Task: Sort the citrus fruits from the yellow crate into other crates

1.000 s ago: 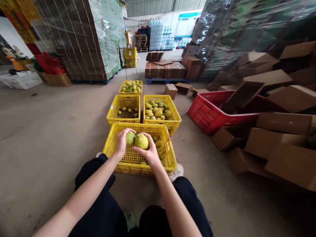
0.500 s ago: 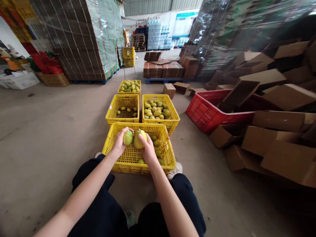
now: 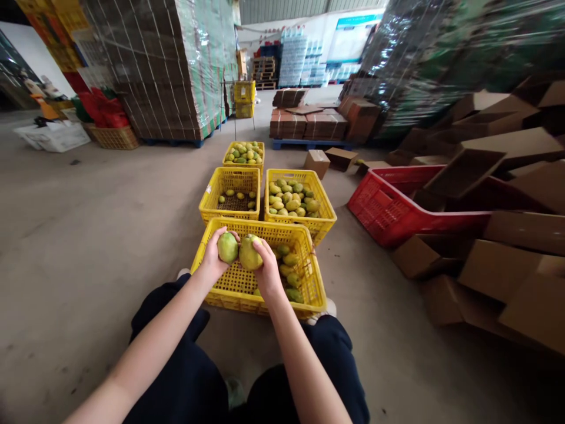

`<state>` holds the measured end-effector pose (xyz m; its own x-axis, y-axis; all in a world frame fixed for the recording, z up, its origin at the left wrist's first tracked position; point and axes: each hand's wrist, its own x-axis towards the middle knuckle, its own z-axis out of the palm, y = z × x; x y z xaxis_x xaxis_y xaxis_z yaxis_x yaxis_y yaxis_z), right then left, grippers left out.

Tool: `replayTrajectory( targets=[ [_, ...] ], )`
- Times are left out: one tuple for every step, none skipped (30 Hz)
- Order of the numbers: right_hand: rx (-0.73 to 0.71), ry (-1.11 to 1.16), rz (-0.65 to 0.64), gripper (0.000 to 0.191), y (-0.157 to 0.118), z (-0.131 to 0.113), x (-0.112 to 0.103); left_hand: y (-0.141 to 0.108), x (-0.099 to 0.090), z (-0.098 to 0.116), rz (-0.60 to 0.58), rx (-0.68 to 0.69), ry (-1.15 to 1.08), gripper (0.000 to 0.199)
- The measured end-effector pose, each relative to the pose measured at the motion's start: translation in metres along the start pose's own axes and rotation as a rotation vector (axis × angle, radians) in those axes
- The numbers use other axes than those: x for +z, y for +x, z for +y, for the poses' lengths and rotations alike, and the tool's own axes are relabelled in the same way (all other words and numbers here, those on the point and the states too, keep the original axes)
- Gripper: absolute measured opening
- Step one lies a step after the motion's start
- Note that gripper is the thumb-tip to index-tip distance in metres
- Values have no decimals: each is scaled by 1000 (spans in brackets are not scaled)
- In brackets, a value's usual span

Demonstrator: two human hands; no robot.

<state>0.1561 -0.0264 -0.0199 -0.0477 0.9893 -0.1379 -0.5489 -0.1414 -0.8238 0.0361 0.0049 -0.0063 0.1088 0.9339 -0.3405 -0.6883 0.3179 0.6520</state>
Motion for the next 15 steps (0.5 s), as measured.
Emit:
replayTrajectory(
  targets=[
    [-10, -5, -3, 33, 1, 0, 2, 0, 0, 2, -4, 17, -5, 25],
    [-23, -15, -7, 32, 2, 0, 5, 0, 0, 4, -8, 37, -8, 25],
    [-37, -28, -10, 32, 4, 0, 8, 1, -1, 6, -10, 62, -10, 25],
    [-50, -41, -15, 31, 5, -1, 11, 1, -1, 8, -11, 90, -13, 25],
    [-60, -53, -23, 31, 6, -1, 14, 1, -3, 10, -10, 117, -16, 26],
    [-67, -62, -33, 30, 7, -1, 17, 1, -4, 12, -11, 143, -19, 26],
    [-70, -69, -45, 30, 8, 0, 19, 1, -6, 13, -12, 167, -22, 26],
    [-72, -76, -56, 30, 9, 1, 21, 1, -9, 15, -17, 191, -24, 26],
    [-73, -84, -67, 30, 10, 2, 22, 1, -11, 16, -21, 211, -22, 25],
    [-74, -93, -78, 31, 11, 3, 23, 1, -14, 18, -22, 227, -16, 25],
    [-75, -104, -87, 31, 12, 4, 24, 0, -17, 19, -23, 239, -10, 25],
    [-74, -116, -95, 31, 12, 5, 24, 0, -19, 19, -24, 246, -4, 25],
    [-72, -126, -102, 31, 12, 6, 24, 0, -22, 20, -25, 245, 2, 25],
    [-68, -133, -107, 31, 13, 7, 25, 0, -23, 20, -27, 238, 6, 25],
    [-61, -136, -109, 31, 13, 7, 25, 0, -25, 21, -29, 230, 8, 25]
  ],
)
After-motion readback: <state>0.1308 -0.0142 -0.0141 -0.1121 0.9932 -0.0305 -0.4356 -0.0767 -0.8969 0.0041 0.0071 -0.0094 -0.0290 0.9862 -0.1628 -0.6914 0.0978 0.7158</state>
